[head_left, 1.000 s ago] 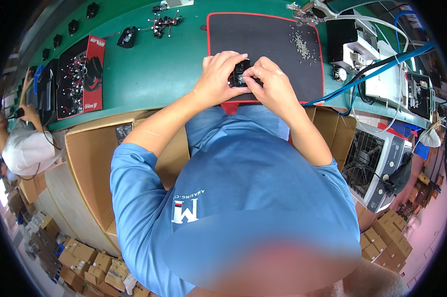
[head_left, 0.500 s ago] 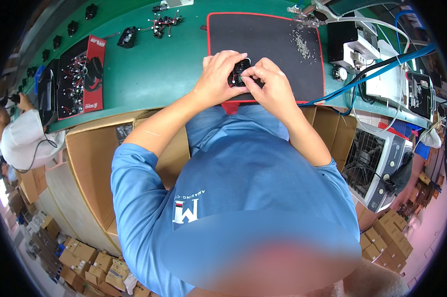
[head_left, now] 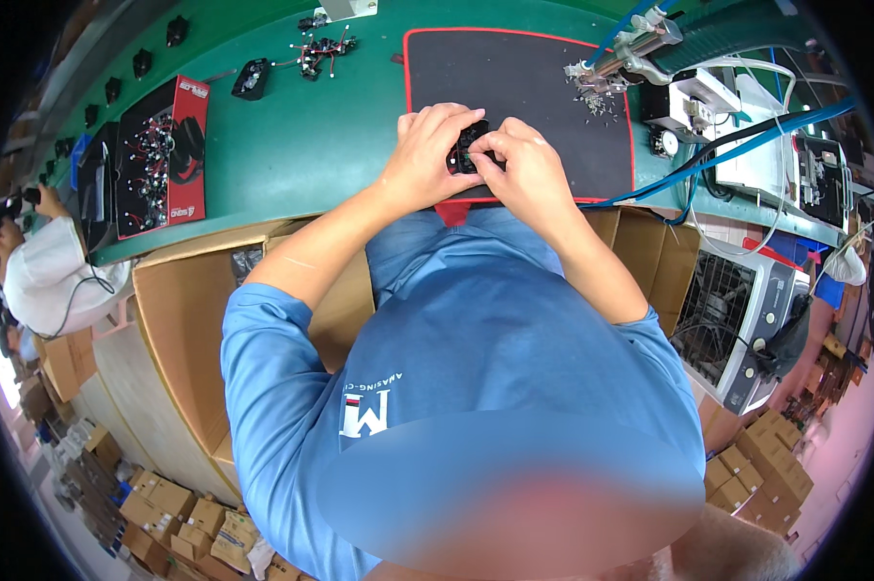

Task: Manually assemble electronic components into housings and secure with an electric screwdriver.

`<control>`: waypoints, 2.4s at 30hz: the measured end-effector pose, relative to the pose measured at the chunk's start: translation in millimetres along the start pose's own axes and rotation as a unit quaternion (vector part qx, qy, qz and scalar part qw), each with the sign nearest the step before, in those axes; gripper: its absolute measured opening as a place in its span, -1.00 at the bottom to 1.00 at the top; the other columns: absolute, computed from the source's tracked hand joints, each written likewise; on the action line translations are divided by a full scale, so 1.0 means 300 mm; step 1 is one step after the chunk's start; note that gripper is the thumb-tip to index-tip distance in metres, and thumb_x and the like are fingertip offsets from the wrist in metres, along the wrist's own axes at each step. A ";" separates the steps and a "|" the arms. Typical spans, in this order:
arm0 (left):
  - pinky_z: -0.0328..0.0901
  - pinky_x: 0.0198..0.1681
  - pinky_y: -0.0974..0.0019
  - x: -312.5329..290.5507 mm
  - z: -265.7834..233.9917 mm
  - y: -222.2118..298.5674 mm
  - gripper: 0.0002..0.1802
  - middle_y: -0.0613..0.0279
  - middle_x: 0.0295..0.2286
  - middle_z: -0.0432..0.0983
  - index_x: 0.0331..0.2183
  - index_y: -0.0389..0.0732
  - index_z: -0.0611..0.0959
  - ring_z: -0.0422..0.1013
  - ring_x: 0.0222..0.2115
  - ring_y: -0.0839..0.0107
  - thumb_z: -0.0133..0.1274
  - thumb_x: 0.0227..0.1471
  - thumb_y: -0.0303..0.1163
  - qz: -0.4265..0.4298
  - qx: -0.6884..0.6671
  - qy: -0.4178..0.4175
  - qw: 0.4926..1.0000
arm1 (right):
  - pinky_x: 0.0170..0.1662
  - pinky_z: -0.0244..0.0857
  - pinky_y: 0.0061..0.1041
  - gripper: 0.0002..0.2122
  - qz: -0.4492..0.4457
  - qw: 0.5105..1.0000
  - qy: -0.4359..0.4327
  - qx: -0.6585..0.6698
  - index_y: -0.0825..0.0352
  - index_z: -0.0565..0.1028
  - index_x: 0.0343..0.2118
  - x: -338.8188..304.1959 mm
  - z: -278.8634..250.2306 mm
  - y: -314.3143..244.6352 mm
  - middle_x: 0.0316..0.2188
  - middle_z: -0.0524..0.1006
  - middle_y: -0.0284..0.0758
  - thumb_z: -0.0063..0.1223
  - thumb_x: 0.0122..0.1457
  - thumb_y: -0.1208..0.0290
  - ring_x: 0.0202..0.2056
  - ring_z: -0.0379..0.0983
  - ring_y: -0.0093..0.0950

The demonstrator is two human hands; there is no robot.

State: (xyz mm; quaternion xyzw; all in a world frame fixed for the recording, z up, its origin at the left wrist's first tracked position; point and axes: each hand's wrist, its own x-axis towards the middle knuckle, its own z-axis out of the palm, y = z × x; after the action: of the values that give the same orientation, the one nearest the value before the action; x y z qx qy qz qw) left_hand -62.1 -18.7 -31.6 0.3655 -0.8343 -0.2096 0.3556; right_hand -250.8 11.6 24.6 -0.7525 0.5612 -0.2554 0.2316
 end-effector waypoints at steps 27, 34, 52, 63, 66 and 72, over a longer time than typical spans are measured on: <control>0.14 0.00 0.14 0.006 -0.006 -0.009 -0.45 0.28 -0.02 0.48 -0.29 0.00 0.62 0.41 0.00 0.24 0.55 -0.31 -0.05 0.006 -0.020 0.024 0.999 | -0.43 0.37 -0.47 -0.12 -0.156 0.847 0.237 0.449 0.48 0.43 -0.02 0.272 -0.447 -0.219 -0.45 0.52 -0.24 -0.46 0.29 -0.47 -0.49 0.47 -0.45; 0.09 0.00 0.13 0.006 -0.021 -0.010 -0.50 0.34 -0.03 0.46 -0.36 0.01 0.63 0.42 -0.05 0.33 0.54 -0.32 -0.04 -0.013 -0.026 0.013 0.999 | -0.52 0.37 -0.58 0.08 -0.106 0.774 0.158 0.604 0.54 0.39 0.00 0.195 -0.257 -0.252 -0.60 0.49 -0.26 -0.58 0.11 -0.65 -0.59 0.46 -0.49; 0.09 -0.02 0.20 0.010 -0.020 -0.003 -0.54 0.32 -0.05 0.46 -0.39 0.00 0.66 0.43 -0.09 0.36 0.53 -0.28 -0.01 -0.006 -0.026 0.006 1.000 | -0.50 0.37 -0.54 0.10 -0.069 0.762 0.163 0.622 0.52 0.39 -0.02 0.166 -0.216 -0.244 -0.62 0.48 -0.27 -0.56 0.04 -0.71 -0.61 0.44 -0.47; 0.09 -0.03 0.20 0.012 -0.018 -0.004 -0.54 0.34 -0.05 0.46 -0.39 0.00 0.65 0.44 -0.10 0.37 0.53 -0.28 -0.04 -0.005 -0.026 0.014 1.000 | -0.47 0.39 -0.55 0.10 -0.076 0.747 0.153 0.642 0.51 0.38 0.00 0.168 -0.222 -0.243 -0.58 0.50 -0.28 -0.51 0.04 -0.70 -0.57 0.46 -0.47; 0.10 -0.04 0.20 0.017 -0.022 -0.001 -0.54 0.33 -0.04 0.46 -0.39 0.00 0.64 0.44 -0.10 0.36 0.54 -0.28 -0.04 -0.001 -0.025 0.013 1.000 | -0.48 0.38 -0.54 0.10 -0.058 0.743 0.150 0.649 0.51 0.37 0.00 0.163 -0.211 -0.235 -0.58 0.49 -0.27 -0.51 0.03 -0.71 -0.57 0.45 -0.47; 0.12 -0.04 0.19 0.017 -0.020 -0.004 -0.54 0.33 -0.04 0.47 -0.38 0.00 0.64 0.44 -0.08 0.33 0.54 -0.27 -0.04 -0.014 -0.044 0.013 0.999 | -0.49 0.36 -0.52 0.12 -0.057 0.717 0.157 0.676 0.48 0.36 -0.04 0.156 -0.183 -0.224 -0.59 0.47 -0.26 -0.47 -0.07 -0.76 -0.58 0.44 -0.46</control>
State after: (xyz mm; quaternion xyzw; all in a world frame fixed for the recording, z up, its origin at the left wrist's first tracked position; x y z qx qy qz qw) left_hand -59.5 -24.0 -26.1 0.3635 -0.8146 -0.2461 0.3791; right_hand -226.4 -19.1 115.0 -0.3752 0.2230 -0.6943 0.5723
